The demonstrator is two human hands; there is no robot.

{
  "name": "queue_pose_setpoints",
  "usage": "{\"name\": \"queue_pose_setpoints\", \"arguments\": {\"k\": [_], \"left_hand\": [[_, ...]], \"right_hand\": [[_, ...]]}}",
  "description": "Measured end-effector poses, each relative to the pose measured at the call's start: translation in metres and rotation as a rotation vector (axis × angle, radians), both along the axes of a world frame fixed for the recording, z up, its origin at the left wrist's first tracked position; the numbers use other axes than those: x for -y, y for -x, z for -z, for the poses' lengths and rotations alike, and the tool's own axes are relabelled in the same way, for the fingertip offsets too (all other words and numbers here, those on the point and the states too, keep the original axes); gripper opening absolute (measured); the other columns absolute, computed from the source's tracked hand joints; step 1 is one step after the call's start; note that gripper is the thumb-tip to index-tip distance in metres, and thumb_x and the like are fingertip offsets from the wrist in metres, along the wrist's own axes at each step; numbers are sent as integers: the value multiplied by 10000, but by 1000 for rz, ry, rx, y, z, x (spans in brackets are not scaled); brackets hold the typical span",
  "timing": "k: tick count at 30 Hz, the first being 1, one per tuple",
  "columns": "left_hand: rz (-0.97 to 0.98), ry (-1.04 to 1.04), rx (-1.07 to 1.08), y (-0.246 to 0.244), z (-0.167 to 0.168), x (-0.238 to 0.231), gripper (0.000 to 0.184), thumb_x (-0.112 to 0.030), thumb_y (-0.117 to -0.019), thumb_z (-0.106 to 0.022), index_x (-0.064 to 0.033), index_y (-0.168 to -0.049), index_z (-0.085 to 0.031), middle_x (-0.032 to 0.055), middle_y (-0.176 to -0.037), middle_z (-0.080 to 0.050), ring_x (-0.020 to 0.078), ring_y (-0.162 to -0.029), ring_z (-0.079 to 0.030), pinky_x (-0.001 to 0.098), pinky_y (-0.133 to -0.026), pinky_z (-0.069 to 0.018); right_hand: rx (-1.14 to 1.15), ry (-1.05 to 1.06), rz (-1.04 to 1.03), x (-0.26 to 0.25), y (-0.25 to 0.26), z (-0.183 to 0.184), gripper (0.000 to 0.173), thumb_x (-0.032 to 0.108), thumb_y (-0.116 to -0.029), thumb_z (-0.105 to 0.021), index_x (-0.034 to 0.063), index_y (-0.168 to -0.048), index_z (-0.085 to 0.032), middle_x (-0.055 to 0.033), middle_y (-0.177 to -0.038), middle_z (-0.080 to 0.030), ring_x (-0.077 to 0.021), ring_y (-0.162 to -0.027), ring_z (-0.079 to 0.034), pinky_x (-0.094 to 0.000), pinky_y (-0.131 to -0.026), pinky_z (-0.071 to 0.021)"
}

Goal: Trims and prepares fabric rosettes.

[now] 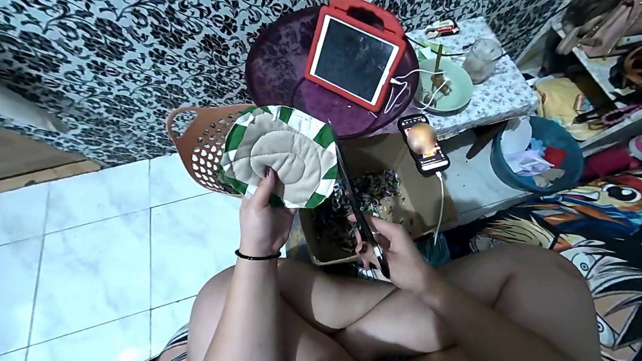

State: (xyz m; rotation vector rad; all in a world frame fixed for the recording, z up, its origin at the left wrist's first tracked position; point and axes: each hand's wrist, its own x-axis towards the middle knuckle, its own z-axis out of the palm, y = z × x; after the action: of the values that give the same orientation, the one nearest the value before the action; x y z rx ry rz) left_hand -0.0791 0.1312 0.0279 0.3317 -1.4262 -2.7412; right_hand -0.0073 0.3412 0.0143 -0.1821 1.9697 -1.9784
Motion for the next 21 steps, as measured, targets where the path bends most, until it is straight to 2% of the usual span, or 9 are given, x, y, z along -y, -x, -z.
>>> {"name": "queue_pose_setpoints", "arguments": {"k": [7,15,21], "left_hand": [[65,43,-1,-1,1,2,272,-220,-1117,-330,-140,-1200,-577,38,-1042,-730,143,-910,-730,345,-770,-631],[49,65,10,-2,2,1,268,-219,-1118,-320,-140,-1198,-563,32,-1029,-727,142,-902,-728,351,-763,-629],[63,68,23,-2,0,0,274,-215,-1118,-315,-139,-1201,-565,30,-1030,-726,140,-903,-727,351,-768,-630]], "right_hand": [[40,-7,68,-1,1,-4,520,254,-971,-679,-57,-1368,-553,-23,-890,-629,-36,-645,-589,-214,-619,-552],[54,12,82,-2,0,-5,502,238,-969,-683,-56,-1357,-559,-14,-865,-629,-25,-612,-575,-199,-580,-535],[34,43,74,-3,1,-1,546,286,-969,-669,-56,-1376,-543,-10,-875,-608,-37,-629,-573,-215,-598,-541]]}}
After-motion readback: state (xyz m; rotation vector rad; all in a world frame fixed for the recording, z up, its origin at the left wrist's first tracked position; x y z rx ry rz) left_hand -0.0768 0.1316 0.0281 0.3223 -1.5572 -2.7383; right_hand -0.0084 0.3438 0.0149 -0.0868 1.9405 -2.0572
